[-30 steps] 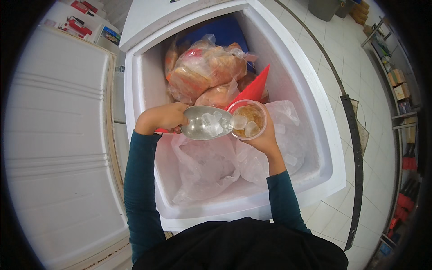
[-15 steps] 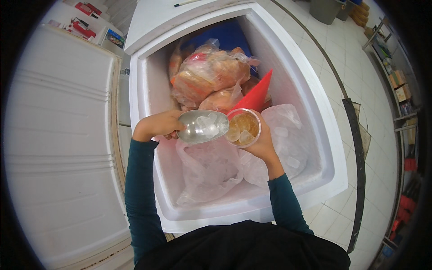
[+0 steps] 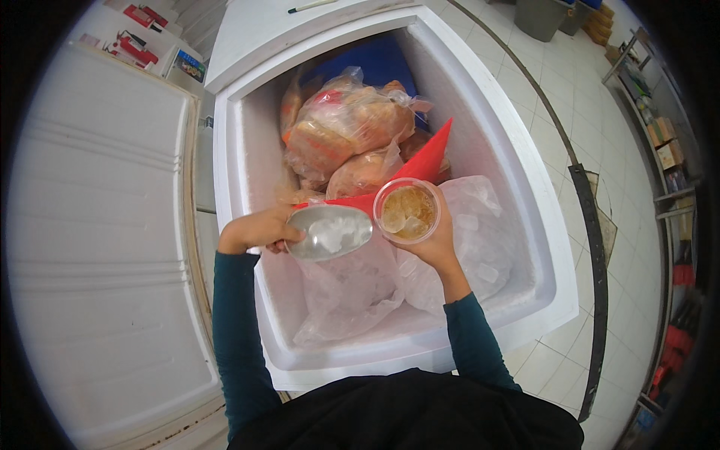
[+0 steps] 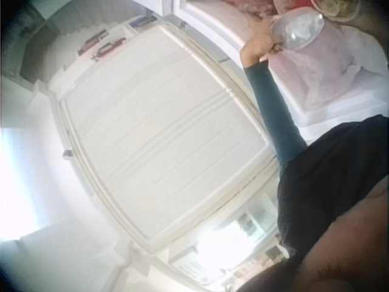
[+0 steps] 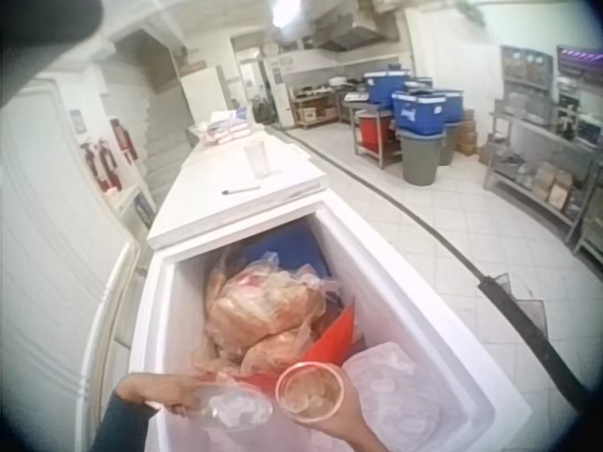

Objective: The person folds and stacks multiple flat-packed cardboard boxes at a counter. They then move to a beverage station, pour a liquid into a plastic cup, add ice from a freezer, and seal the cup using a heat-sealing machine.

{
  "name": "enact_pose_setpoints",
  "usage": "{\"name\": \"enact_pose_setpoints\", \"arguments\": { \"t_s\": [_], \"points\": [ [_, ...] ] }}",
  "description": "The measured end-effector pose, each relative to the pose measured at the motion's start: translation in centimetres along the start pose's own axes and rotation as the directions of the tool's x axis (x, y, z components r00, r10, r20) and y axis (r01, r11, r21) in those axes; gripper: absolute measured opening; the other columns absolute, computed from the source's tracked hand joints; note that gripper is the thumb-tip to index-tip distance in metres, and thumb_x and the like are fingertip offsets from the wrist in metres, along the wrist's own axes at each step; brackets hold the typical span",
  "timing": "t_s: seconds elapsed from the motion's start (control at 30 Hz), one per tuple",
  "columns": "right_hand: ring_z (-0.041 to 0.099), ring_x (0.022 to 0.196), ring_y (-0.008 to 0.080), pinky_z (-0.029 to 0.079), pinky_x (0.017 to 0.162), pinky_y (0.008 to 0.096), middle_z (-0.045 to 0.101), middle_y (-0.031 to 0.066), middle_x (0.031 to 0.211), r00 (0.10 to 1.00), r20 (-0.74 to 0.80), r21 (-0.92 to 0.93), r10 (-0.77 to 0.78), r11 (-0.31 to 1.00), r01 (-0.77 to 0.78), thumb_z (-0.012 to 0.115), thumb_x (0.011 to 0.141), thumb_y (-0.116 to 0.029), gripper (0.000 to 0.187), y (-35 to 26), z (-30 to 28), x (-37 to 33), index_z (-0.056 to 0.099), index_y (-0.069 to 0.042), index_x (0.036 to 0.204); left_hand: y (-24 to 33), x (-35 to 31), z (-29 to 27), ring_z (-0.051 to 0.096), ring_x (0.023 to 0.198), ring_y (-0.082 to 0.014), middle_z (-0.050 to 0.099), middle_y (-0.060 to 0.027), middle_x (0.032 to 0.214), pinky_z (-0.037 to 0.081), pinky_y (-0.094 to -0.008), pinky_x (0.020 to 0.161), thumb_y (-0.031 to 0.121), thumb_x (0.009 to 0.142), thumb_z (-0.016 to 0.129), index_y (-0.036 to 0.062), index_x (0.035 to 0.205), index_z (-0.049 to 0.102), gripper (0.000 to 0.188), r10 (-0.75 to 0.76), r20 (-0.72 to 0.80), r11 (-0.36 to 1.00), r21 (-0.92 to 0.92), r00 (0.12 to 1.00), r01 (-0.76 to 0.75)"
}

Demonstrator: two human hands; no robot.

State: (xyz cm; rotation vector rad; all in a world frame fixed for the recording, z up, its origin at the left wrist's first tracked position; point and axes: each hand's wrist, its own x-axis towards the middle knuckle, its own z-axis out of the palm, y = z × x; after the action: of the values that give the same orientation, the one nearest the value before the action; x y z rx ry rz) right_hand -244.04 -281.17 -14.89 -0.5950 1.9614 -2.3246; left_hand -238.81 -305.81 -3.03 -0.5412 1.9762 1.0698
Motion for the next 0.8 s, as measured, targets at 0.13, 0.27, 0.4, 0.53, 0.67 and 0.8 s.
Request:
{"name": "enact_pose_setpoints", "arguments": {
  "t_s": [0.13,0.27,0.4,0.53,0.67,0.8],
  "points": [
    [0.052,0.098,0.0192,0.042,0.085,0.0305,0.052,0.0087,0.105,0.985,-0.170,-0.092,0.005,0.996,-0.021,0.081,0.046,-0.011,0.074,0.1,0.2,-0.3,0.045,-0.004,0.111,-3.1,0.2,0.4,0.035,0.046,-0.0033,0.043,0.0032,0.060,0.029,-0.0169,0.040,0.011,0.078,0.051,0.0040,0.101,0.050,0.024,-0.035,0.110,0.975,-0.214,0.993,0.058],
    [0.051,0.098,0.0198,0.041,0.085,0.0305,0.051,0.0094,0.106,0.955,-0.286,-0.190,-0.073,0.982,0.018,0.081,0.047,-0.011,0.074,0.3,0.2,-0.2,0.044,-0.003,0.111,-5.2,0.8,0.9,0.035,0.047,-0.0049,0.043,0.0010,0.060,0.028,-0.0185,0.040,0.010,0.078,0.050,0.0024,0.097,0.050,0.020,-0.065,0.024,0.960,-0.272,0.998,0.069],
    [0.051,0.099,0.0199,0.041,0.086,0.0306,0.051,0.0095,0.106,0.948,-0.319,-0.126,-0.012,0.992,-0.029,0.081,0.048,-0.011,0.074,0.7,0.2,0.0,0.044,-0.003,0.112,-5.8,1.4,1.5,0.035,0.046,-0.0052,0.043,0.0010,0.060,0.028,-0.0184,0.040,0.010,0.078,0.050,0.0018,0.097,0.050,0.021,-0.052,-0.026,0.959,-0.279,0.998,0.042],
    [0.051,0.099,0.0198,0.041,0.086,0.0302,0.051,0.0093,0.107,0.975,-0.221,-0.026,0.006,1.000,-0.012,0.080,0.049,-0.010,0.073,0.4,0.5,0.0,0.044,-0.003,0.112,-5.8,1.2,1.4,0.034,0.046,-0.0054,0.042,0.0015,0.059,0.026,-0.0178,0.039,0.010,0.078,0.050,0.0007,0.102,0.049,0.026,-0.043,0.015,0.934,-0.353,0.999,0.045],
    [0.052,0.098,0.0193,0.041,0.086,0.0300,0.053,0.0089,0.106,0.988,-0.152,-0.066,0.000,0.998,-0.010,0.079,0.049,-0.009,0.072,0.4,0.6,-0.2,0.045,-0.003,0.112,-4.4,0.0,0.5,0.036,0.048,-0.0058,0.042,0.0010,0.060,0.027,-0.0182,0.040,0.009,0.078,0.046,0.0013,0.106,0.048,0.029,-0.046,-0.080,0.940,-0.341,0.996,0.016],
    [0.052,0.098,0.0188,0.041,0.086,0.0300,0.054,0.0086,0.105,0.999,-0.037,-0.036,0.028,0.999,-0.029,0.078,0.047,-0.008,0.072,0.5,0.6,-0.2,0.046,-0.004,0.112,0.6,-0.5,1.3,0.039,0.051,-0.0069,0.044,0.0003,0.062,0.032,-0.0194,0.043,0.008,0.076,0.044,0.0029,0.107,0.051,0.032,0.098,-0.214,0.985,-0.121,0.972,-0.126]
  ]
}}
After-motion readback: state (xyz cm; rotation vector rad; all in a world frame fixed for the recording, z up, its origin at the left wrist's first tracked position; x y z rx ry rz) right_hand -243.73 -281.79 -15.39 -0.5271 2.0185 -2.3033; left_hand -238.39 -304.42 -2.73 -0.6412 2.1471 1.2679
